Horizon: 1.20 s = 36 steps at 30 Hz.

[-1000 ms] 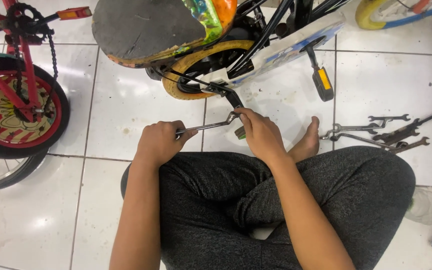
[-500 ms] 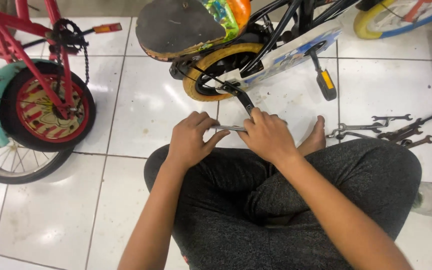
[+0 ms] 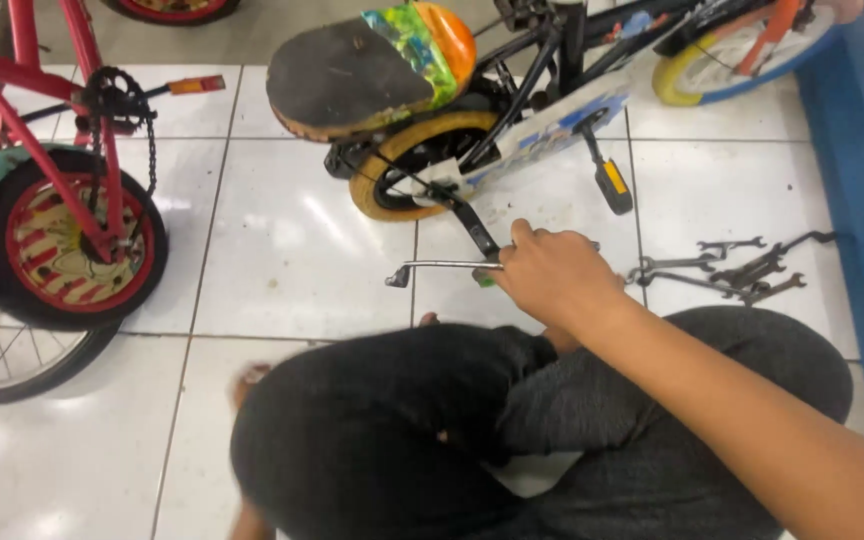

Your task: Using a wrench to loosen and remove the pedal and crank assembly from a child's bicycle.

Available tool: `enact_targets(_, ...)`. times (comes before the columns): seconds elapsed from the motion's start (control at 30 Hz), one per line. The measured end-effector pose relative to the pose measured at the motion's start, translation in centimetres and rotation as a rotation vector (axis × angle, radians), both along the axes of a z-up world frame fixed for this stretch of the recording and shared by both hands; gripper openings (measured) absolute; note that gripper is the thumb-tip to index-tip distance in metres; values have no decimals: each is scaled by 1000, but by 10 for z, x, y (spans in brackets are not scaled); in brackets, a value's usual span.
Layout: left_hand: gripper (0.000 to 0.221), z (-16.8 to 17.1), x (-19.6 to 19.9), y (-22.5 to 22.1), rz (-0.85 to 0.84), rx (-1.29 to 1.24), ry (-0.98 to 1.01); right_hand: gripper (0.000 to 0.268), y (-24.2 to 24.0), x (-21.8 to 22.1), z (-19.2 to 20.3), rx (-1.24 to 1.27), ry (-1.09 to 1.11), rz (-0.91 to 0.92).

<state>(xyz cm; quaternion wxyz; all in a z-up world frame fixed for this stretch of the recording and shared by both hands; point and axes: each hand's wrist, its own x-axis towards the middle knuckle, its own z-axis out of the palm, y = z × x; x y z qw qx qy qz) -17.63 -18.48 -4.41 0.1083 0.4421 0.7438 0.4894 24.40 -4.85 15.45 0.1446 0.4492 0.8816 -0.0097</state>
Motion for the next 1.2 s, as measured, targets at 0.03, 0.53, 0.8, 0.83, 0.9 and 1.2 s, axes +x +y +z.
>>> enact_targets(0.03,21,-28,-16,-4,0,-7,-2,44,7,-6,-3,-2,-3,-3)
enact_targets(0.53,20,-174,-130,-19,-106,-101,44,29,56,-55,-53,69,90,12)
enact_targets(0.8,20,-223,-50,-159,93,-174,10,50,16,-13,-80,-150,196,-472)
enact_targets(0.83,20,-224,-46,-142,79,-171,3,50,26,-10,-80,-138,191,-489)
enact_targets(0.9,19,-212,-35,-154,72,-212,-7,51,25,-5,-81,-172,276,-416)
enact_targets(1.2,28,133,16,108,-234,29,-318,47,46,9,-81,683,770,-270)
